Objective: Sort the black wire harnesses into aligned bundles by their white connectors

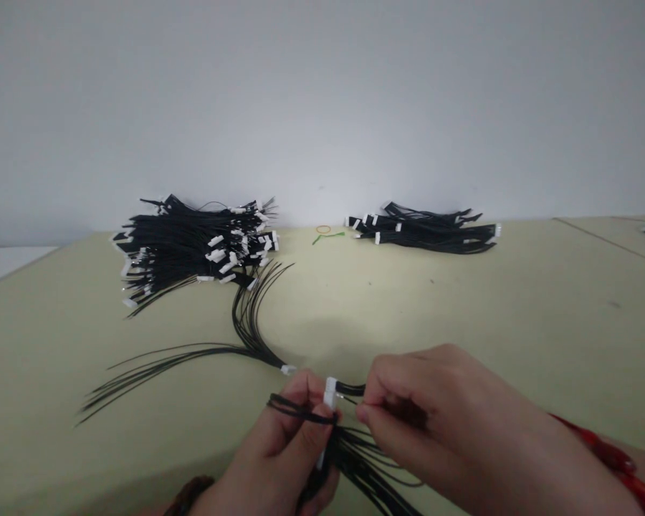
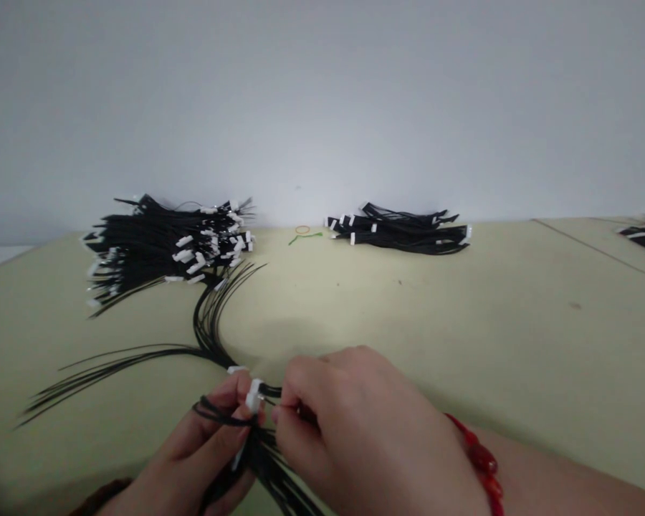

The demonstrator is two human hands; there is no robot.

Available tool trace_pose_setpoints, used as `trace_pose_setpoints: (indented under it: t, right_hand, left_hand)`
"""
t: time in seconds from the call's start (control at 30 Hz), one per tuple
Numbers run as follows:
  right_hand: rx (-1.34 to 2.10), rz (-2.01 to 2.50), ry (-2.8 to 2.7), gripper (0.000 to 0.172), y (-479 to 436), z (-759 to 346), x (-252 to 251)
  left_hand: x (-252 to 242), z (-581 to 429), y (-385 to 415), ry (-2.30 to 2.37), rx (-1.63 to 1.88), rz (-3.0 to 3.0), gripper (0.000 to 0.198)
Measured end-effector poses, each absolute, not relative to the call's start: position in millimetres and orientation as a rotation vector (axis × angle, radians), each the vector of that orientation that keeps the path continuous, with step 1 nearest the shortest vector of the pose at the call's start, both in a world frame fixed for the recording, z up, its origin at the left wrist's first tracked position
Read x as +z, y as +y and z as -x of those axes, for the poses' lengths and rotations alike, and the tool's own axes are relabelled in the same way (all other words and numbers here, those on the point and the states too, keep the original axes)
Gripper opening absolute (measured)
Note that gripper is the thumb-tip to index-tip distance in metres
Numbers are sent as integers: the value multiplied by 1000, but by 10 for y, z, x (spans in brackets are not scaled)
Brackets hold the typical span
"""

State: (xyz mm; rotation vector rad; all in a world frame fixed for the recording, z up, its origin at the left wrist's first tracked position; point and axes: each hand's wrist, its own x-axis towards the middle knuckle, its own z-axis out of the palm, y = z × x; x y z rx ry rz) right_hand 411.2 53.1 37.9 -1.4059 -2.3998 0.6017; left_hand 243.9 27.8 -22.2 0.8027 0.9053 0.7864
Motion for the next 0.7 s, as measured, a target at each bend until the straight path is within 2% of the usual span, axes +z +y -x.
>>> trace_pose_setpoints:
  t: [0.23,0.43,0.6,0.7]
  right_hand:
    - [504,1447,-2432,15,516,-4104,361]
    - [240,1261,-2453,15,488,-4095,250]
    - [-115,997,-2509,12,516,-4111,314]
    - [-283,992,-2467,8,455,-4202,377]
  left_hand:
    - [-214,-2441,250,958,788,-906,44]
    - [-238,-2402,210,1106,743,-1079,34]
    - [-229,-2436,298,1050,788,-920,36]
    - [-224,-2448,354,1091,885,-805,39]
